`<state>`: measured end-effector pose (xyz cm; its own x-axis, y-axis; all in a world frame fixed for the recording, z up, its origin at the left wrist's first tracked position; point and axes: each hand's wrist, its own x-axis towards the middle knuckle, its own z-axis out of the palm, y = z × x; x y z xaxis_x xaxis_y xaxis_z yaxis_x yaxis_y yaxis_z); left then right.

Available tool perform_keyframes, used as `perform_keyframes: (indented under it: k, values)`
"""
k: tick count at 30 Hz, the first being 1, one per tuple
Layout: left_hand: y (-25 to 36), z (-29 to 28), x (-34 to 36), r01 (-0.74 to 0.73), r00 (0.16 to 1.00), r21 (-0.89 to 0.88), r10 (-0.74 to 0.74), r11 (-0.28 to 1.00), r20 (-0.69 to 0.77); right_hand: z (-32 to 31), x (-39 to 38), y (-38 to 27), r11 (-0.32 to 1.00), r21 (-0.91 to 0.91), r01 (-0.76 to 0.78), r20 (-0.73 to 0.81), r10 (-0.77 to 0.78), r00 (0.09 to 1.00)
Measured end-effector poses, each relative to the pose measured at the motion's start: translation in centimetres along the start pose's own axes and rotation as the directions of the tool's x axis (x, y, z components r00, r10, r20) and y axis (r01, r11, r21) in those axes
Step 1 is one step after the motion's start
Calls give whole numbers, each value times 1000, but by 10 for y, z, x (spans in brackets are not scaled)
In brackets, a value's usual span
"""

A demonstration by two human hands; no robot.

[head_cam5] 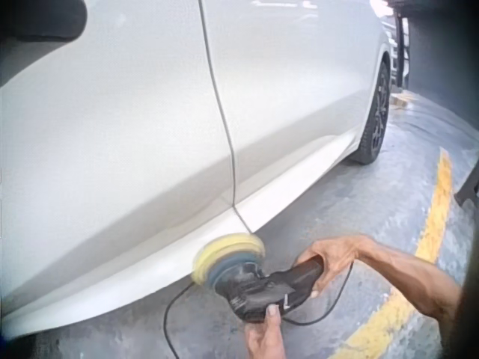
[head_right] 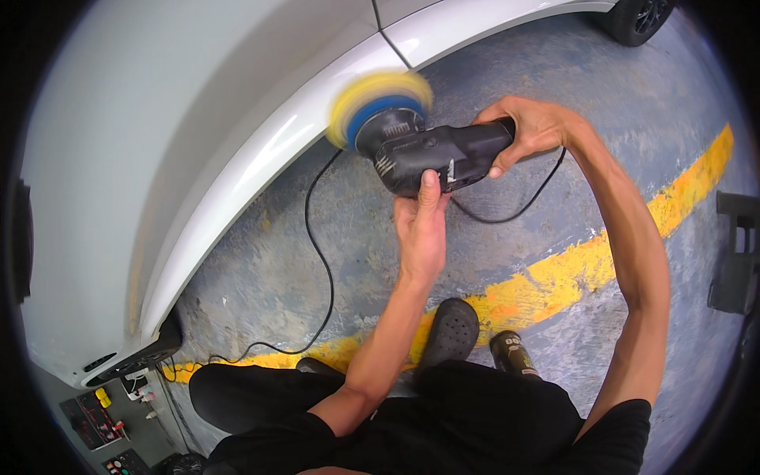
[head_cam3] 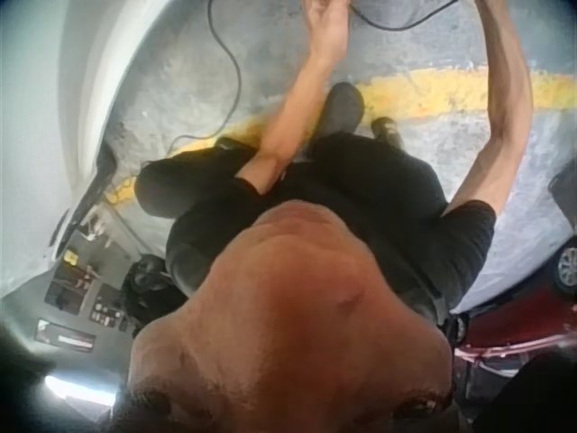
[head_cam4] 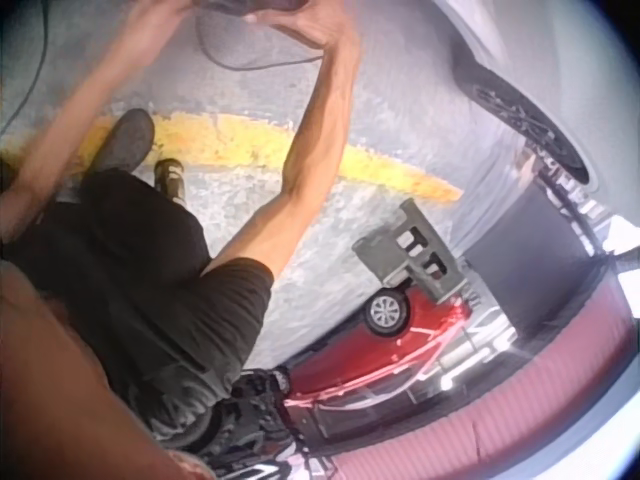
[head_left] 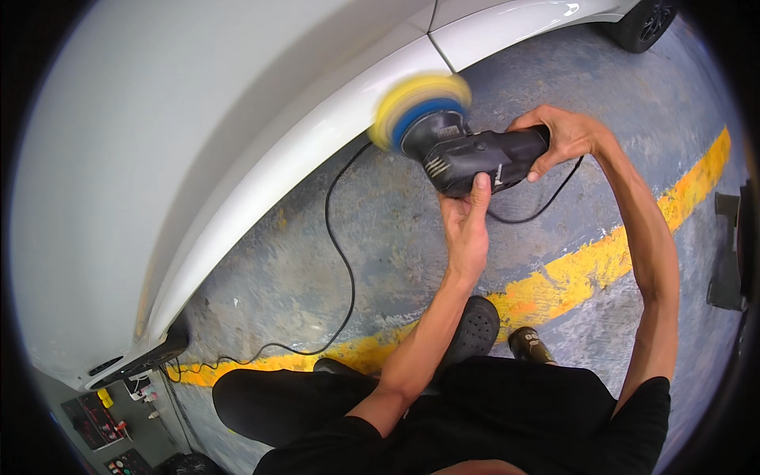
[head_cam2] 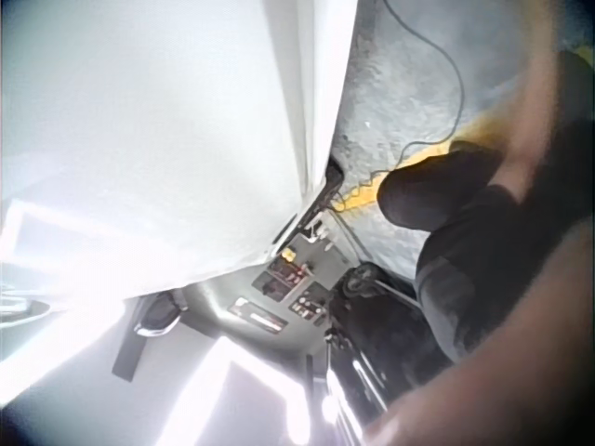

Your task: The person uses a rotary polisher with a yellow pad to buff the front bumper and lower side panels of a white car. They move the tool in circular motions across the vehicle's surface, working along the edges and flat areas of the bumper.

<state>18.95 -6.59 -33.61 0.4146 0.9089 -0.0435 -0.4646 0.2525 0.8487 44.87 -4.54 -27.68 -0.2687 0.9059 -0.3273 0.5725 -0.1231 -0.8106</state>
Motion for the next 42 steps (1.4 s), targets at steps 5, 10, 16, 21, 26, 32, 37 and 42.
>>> perform_keyframes:
  k: [5,10,16,21,26,32,37,42]
  values:
    - [42,24,-7,-83,996,187,88,979,-19,7,-12,13,958,282,-55,56,41,998]
    - [48,17,-11,-185,978,345,206,920,-25,36,-15,6,881,470,-53,1,59,998]
    - [66,0,-27,-253,925,421,345,871,-159,76,4,-36,940,341,-33,-8,38,999]
    - [67,7,-21,-232,951,407,294,884,-96,85,-4,-17,860,503,88,-66,-63,996]
    - [53,28,0,-322,940,537,333,779,81,94,-29,1,640,751,165,-154,-73,985]
    - [63,34,1,-317,942,608,317,728,110,131,-32,2,562,782,267,-323,-1,946]
    - [65,5,-19,-303,918,643,396,703,0,153,-19,-28,555,802,220,-238,-40,970]
    - [62,-12,-33,-355,854,593,508,722,-108,156,-5,-48,643,752,145,-121,-81,989]
